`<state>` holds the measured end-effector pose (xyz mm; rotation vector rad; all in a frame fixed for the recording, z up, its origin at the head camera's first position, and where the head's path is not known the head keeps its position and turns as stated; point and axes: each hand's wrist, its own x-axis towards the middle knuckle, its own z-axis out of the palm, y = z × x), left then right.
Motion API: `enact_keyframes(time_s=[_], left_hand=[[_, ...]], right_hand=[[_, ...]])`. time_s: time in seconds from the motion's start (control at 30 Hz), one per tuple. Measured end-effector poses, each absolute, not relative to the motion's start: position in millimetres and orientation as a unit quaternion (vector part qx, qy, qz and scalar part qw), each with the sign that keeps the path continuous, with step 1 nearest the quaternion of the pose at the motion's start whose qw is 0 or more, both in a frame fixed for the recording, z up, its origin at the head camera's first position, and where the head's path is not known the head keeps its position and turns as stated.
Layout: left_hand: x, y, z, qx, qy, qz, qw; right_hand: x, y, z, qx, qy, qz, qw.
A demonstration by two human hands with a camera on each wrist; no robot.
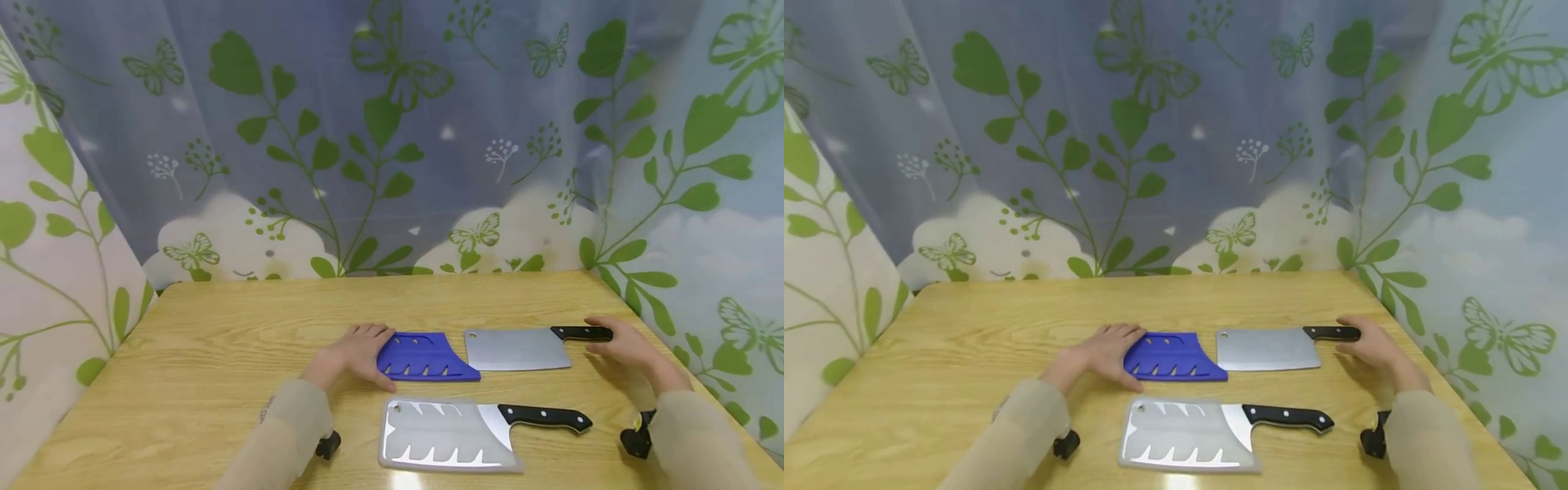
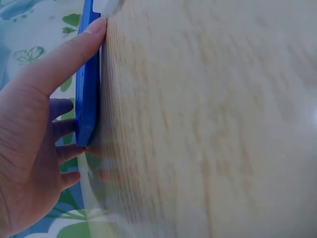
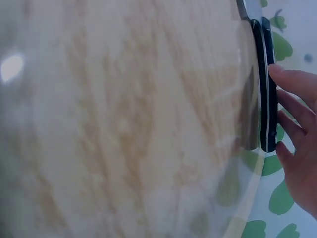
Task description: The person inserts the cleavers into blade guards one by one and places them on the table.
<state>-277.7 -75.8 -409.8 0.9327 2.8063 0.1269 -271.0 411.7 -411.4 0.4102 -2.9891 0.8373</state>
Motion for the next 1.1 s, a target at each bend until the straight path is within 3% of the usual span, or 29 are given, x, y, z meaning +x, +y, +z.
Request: enact_keyframes(time_s=[0.37, 0.73, 1.1], left_hand=[[-279.1, -68.2, -411.3, 0.308, 0.945, 0.048, 0.097], [-280.8, -64.8, -411.2, 0.331, 0.940, 0.043, 0.070], [-278.7, -81.2, -410.5, 0.285, 0.955, 0.078, 0.022]], right_hand=[[-275.6, 401.9, -412.9, 0.127, -0.957, 0.261, -0.006], [-274.1, 392.4, -415.7, 0.148, -0.953, 0.266, 0.007], [-271.3, 394.7, -416.4, 0.169, -0.961, 0.218, 0.006]])
